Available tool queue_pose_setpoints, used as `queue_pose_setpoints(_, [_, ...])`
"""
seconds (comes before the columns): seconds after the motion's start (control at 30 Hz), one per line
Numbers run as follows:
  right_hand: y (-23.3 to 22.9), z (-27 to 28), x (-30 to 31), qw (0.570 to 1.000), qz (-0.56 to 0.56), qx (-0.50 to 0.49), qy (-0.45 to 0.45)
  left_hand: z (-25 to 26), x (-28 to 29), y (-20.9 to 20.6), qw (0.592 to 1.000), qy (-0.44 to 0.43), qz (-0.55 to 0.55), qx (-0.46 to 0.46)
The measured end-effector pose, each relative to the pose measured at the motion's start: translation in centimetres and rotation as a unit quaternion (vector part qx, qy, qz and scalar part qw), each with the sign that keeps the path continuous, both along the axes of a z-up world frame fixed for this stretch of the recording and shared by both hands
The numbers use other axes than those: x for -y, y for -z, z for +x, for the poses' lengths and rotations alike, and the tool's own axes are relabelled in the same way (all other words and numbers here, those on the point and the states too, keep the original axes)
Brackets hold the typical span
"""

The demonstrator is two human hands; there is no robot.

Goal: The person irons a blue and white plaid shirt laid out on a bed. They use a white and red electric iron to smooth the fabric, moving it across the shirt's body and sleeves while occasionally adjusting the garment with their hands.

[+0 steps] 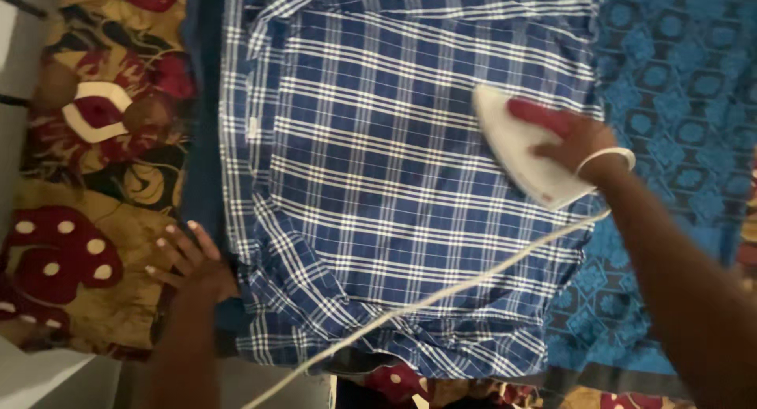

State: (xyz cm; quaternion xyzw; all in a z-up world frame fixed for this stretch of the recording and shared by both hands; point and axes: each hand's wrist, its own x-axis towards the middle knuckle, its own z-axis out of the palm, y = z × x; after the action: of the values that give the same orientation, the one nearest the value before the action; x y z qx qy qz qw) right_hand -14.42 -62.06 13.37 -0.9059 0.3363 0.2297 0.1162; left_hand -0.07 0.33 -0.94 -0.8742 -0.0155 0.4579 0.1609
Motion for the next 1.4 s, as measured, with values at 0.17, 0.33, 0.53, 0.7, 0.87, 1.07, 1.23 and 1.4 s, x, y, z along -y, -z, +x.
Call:
queue_pose_setpoints(0.17, [-0.5, -7.3, -10.2, 0.969, 0.037, -0.203, -0.133, -2.4, -3.6, 3.8, 0.916, 0.262, 0.022, 0.303])
queue_pose_setpoints(0.33, [-3.9, -16.9, -20.7, 0.959, 0.178, -0.157, -0.157, -1.4, -2.9, 0.6, 0.961, 0.049, -0.179, 0.205])
queue_pose_setpoints(0.53, [-5.1, -18.0, -22.7, 0.987, 0.132, -0.032, 0.085, -6.3, -1.1, -6.7, 0.83, 0.07, -0.336, 0.439])
queue_pose_setpoints(0.7, [-0.5, -16.9, -21.7, 0.906, 0.124, 0.161, 0.37, -13.7, 12.8, -14.5, 0.749, -0.018, -0.513, 0.419])
queue_pose_setpoints(0.87, [2.9, -18.8, -16.8, 0.743, 0.375, 0.253, 0.493, -18.5, 29.4, -19.6, 0.75, 0.004, -0.632, 0.196])
queue_pose_setpoints(1.07, [6.9, -23.6, -3.4, 0.666, 0.29, 0.224, 0.649, -21.7, 39.7, -19.6, 0.789, 0.186, -0.567, 0.151])
queue_pose_setpoints(1.23, [9.9, -24.6, 1.4, 0.707, 0.29, 0.113, 0.635, -23.2, 43.5, -17.5, 0.83, 0.193, -0.484, 0.199])
queue_pose_setpoints(1.4, [10.1, -24.3, 3.2, 0.702, 0.297, 0.052, 0.646, -20.5, 49.3, -17.0, 0.828, 0.12, -0.494, 0.236])
